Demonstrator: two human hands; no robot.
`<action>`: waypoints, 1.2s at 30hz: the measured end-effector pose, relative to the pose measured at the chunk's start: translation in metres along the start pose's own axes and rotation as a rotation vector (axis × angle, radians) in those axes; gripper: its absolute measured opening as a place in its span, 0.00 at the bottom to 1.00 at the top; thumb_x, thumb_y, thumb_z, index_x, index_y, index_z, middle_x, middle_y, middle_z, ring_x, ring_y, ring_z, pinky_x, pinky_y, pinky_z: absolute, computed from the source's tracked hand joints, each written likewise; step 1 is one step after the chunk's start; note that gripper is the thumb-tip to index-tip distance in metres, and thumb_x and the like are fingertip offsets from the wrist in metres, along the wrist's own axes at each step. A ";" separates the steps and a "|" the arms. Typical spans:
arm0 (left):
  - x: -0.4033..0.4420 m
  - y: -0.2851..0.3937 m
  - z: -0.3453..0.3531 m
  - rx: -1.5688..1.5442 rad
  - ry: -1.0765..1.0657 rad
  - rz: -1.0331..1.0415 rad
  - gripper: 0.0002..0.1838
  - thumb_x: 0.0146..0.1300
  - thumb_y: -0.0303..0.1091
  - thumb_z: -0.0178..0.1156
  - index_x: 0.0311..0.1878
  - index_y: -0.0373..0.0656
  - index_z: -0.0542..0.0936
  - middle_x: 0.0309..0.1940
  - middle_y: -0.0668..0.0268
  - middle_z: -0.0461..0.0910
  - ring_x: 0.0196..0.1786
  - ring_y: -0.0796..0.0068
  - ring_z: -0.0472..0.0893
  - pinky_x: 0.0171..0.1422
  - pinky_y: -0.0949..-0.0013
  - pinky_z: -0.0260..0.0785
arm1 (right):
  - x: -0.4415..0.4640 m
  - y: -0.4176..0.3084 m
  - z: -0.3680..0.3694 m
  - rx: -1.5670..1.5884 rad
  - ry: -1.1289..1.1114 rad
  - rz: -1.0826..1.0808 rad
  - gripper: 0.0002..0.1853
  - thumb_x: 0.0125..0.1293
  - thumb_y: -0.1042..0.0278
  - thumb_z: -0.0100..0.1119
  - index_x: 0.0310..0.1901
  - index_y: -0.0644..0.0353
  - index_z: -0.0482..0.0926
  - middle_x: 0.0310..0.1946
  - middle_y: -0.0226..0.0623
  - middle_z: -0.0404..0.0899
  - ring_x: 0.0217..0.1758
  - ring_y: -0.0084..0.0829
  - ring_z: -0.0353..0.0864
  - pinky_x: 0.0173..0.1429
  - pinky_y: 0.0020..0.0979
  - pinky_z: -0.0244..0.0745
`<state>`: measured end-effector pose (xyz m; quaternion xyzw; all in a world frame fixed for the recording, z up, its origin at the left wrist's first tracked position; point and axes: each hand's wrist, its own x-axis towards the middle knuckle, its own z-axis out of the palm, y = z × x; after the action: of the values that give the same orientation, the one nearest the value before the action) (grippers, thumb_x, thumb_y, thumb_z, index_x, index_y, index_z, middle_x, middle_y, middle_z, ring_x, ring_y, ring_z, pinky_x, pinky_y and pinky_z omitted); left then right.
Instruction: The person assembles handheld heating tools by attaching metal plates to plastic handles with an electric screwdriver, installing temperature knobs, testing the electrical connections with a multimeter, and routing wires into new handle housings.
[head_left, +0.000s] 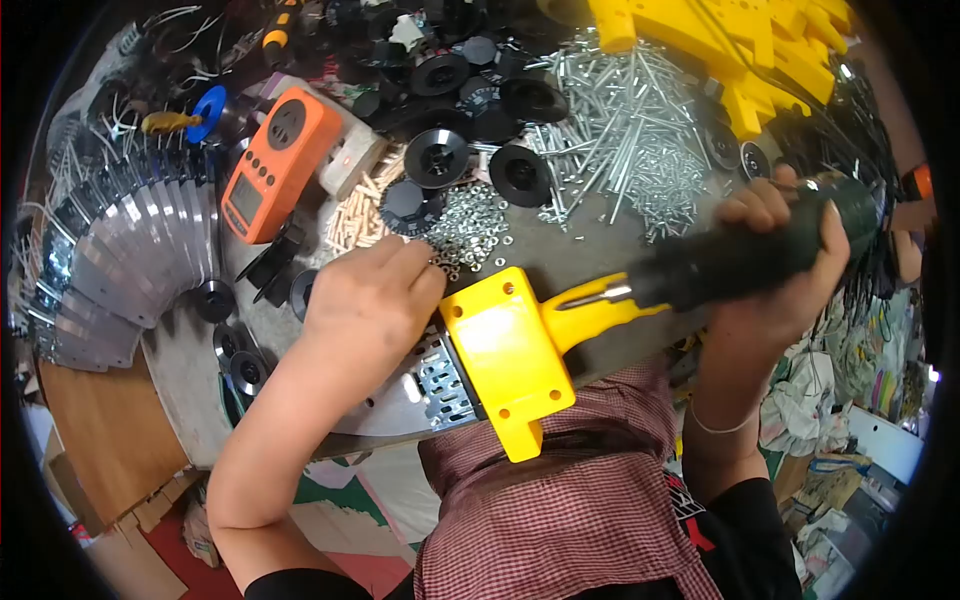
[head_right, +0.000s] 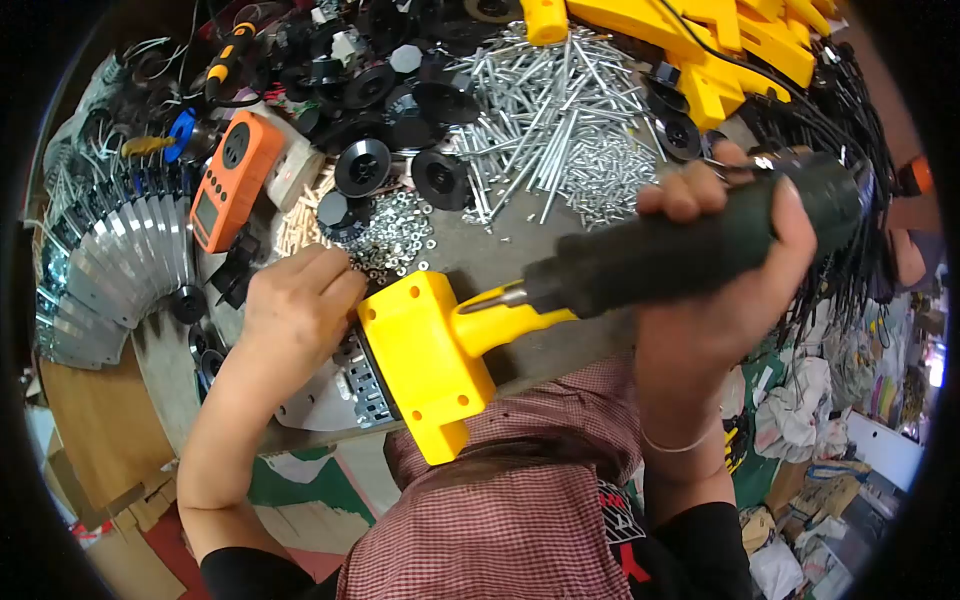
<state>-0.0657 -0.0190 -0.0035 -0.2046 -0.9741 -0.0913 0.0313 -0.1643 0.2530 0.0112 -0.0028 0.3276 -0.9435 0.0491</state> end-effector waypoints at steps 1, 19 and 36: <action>-0.002 0.000 -0.001 -0.005 0.006 0.009 0.11 0.38 0.22 0.63 0.30 0.39 0.77 0.27 0.63 0.72 0.32 0.63 0.77 0.33 0.64 0.71 | 0.001 0.005 0.003 -0.007 0.006 0.010 0.21 0.70 0.51 0.46 0.48 0.64 0.69 0.29 0.31 0.66 0.35 0.27 0.69 0.52 0.35 0.69; -0.054 0.078 0.030 -0.421 0.637 -0.621 0.09 0.43 0.19 0.67 0.29 0.41 0.78 0.25 0.63 0.74 0.30 0.63 0.72 0.34 0.65 0.62 | 0.005 0.012 -0.004 -0.035 0.152 0.218 0.18 0.68 0.50 0.53 0.41 0.60 0.69 0.28 0.32 0.72 0.35 0.29 0.75 0.61 0.41 0.68; -0.055 0.063 0.021 -0.539 0.530 -0.550 0.11 0.42 0.19 0.70 0.33 0.40 0.84 0.28 0.63 0.78 0.33 0.64 0.74 0.38 0.67 0.65 | 0.004 0.012 -0.002 -0.093 0.193 0.242 0.18 0.68 0.49 0.52 0.38 0.58 0.70 0.28 0.31 0.72 0.34 0.29 0.76 0.59 0.43 0.73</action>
<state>0.0098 0.0197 -0.0189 0.0907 -0.8920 -0.3952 0.1997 -0.1673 0.2444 0.0018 0.1252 0.3721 -0.9104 0.1307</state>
